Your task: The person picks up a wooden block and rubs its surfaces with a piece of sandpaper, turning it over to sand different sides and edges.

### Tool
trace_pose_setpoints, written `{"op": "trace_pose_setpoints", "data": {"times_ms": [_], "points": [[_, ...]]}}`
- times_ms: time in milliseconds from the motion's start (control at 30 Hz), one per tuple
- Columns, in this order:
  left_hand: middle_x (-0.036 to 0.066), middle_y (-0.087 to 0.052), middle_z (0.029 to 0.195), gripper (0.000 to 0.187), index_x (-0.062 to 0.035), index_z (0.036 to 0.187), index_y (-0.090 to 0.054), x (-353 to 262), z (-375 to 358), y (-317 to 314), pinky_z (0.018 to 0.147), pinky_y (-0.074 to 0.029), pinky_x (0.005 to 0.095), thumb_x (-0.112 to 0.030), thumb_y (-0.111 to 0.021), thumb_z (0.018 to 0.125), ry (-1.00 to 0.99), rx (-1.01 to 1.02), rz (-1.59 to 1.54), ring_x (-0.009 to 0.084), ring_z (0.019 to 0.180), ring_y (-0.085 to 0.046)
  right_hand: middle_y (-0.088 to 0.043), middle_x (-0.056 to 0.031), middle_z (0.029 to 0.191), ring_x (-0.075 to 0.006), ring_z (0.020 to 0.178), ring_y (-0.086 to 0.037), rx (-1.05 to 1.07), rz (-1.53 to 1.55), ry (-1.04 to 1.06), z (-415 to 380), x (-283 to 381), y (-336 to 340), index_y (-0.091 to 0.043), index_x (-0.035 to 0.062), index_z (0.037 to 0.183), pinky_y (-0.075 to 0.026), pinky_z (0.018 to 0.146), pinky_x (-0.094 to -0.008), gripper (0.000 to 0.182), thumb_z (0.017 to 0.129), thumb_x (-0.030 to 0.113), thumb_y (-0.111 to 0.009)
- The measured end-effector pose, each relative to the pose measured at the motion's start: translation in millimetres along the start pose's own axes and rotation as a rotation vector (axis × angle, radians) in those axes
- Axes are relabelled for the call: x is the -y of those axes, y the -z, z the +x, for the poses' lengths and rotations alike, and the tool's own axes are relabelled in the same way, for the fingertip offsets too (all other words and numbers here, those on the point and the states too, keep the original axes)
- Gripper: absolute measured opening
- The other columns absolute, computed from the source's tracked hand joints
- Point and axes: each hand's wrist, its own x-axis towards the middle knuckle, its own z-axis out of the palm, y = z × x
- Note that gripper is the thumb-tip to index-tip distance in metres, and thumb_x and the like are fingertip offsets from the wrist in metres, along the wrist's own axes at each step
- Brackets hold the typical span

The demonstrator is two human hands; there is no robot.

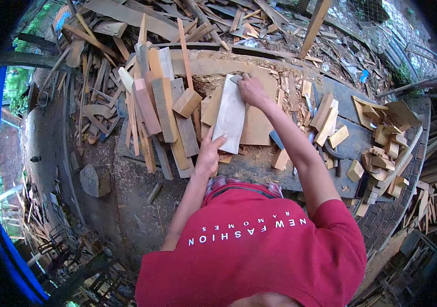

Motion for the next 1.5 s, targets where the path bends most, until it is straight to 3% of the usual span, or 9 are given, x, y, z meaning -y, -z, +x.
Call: {"op": "trace_pose_setpoints", "data": {"times_ms": [200, 433, 733, 833, 933, 1033, 1133, 1267, 1500], "points": [[0.007, -0.056, 0.115, 0.056, -0.0113, 0.138, -0.033, -1, 0, 2, 0.066, -0.057, 0.0366, -0.015, -0.058, 0.088, 0.024, -0.001, -0.032, 0.0178, 0.093, -0.062, -0.056, -0.0127, 0.091, -0.0310, 0.087, -0.054, -0.130, 0.315, 0.216, -54, 43, 34, -0.060, 0.0035, 0.090, -0.048, 0.075, -0.0395, 0.018, 0.074, 0.006, -0.053], [0.006, -0.057, 0.113, 0.054, -0.0117, 0.137, -0.034, -4, -2, 0, 0.064, -0.058, 0.0364, -0.014, -0.057, 0.088, -0.015, 0.000, -0.058, 0.0181, 0.093, -0.062, -0.054, -0.0125, 0.096, -0.0275, 0.093, -0.050, -0.171, 0.182, 0.406, -106, 70, 52, -0.058, -0.0011, 0.107, -0.047, 0.074, -0.0362, 0.033, 0.076, 0.008, -0.052], [0.007, -0.056, 0.118, 0.059, -0.0123, 0.140, -0.031, 5, -1, 5, 0.069, -0.056, 0.0408, -0.013, -0.057, 0.088, 0.037, -0.009, -0.049, 0.0193, 0.096, -0.061, -0.060, -0.0174, 0.098, -0.0322, 0.093, -0.058, -0.105, 0.093, 0.191, 25, 4, 0, -0.065, 0.0023, 0.089, -0.051, 0.075, -0.0389, 0.019, 0.075, 0.008, -0.053], [0.006, -0.056, 0.118, 0.058, -0.0144, 0.140, -0.031, 6, 0, 5, 0.066, -0.055, 0.0375, -0.016, -0.057, 0.088, 0.006, -0.016, -0.043, 0.0178, 0.095, -0.060, -0.061, -0.0181, 0.097, -0.0321, 0.092, -0.060, 0.095, 0.120, -0.005, 43, -12, -13, -0.066, 0.0025, 0.086, -0.051, 0.075, -0.0404, 0.020, 0.079, 0.010, -0.049], [0.007, -0.055, 0.118, 0.057, -0.0136, 0.140, -0.032, 5, 0, 7, 0.067, -0.056, 0.0374, -0.016, -0.056, 0.088, 0.025, 0.007, -0.083, 0.0186, 0.096, -0.061, -0.062, -0.0161, 0.095, -0.0322, 0.092, -0.059, -0.182, 0.111, 0.048, 28, -12, -22, -0.067, 0.0054, 0.087, -0.051, 0.073, -0.0403, 0.018, 0.078, 0.010, -0.051], [0.007, -0.055, 0.118, 0.054, -0.0122, 0.138, -0.033, 5, 1, 8, 0.068, -0.057, 0.0392, -0.017, -0.055, 0.089, 0.034, 0.047, -0.165, 0.0200, 0.098, -0.061, -0.057, -0.0147, 0.085, -0.0328, 0.088, -0.054, -0.073, 0.189, 0.062, -22, 14, 17, -0.065, 0.0070, 0.094, -0.045, 0.079, -0.0423, 0.020, 0.078, 0.007, -0.052], [0.008, -0.054, 0.119, 0.051, -0.0112, 0.137, -0.034, 4, 2, 8, 0.072, -0.057, 0.0414, -0.016, -0.053, 0.090, 0.059, 0.067, -0.172, 0.0218, 0.099, -0.061, -0.053, -0.0127, 0.095, -0.0302, 0.085, -0.054, -0.217, 0.309, 0.183, -82, 49, 36, -0.063, 0.0053, 0.103, -0.049, 0.071, -0.0392, 0.031, 0.072, 0.006, -0.056], [0.009, -0.054, 0.118, 0.049, -0.0114, 0.136, -0.034, 7, 2, 13, 0.077, -0.056, 0.0425, -0.018, -0.052, 0.091, 0.086, 0.101, -0.250, 0.0231, 0.099, -0.061, -0.051, -0.0107, 0.098, -0.0276, 0.092, -0.052, -0.256, 0.259, 0.224, -134, 87, 63, -0.061, 0.0044, 0.112, -0.048, 0.076, -0.0364, 0.042, 0.070, 0.006, -0.057], [0.007, -0.055, 0.118, 0.049, -0.0126, 0.135, -0.036, 9, 3, 15, 0.075, -0.056, 0.0398, -0.020, -0.054, 0.090, 0.061, 0.110, -0.080, 0.0199, 0.098, -0.061, -0.054, -0.0148, 0.097, -0.0298, 0.097, -0.052, -0.256, 0.222, 0.066, -68, 27, 15, -0.063, 0.0069, 0.107, -0.047, 0.077, -0.0374, 0.033, 0.075, 0.004, -0.053]]}}
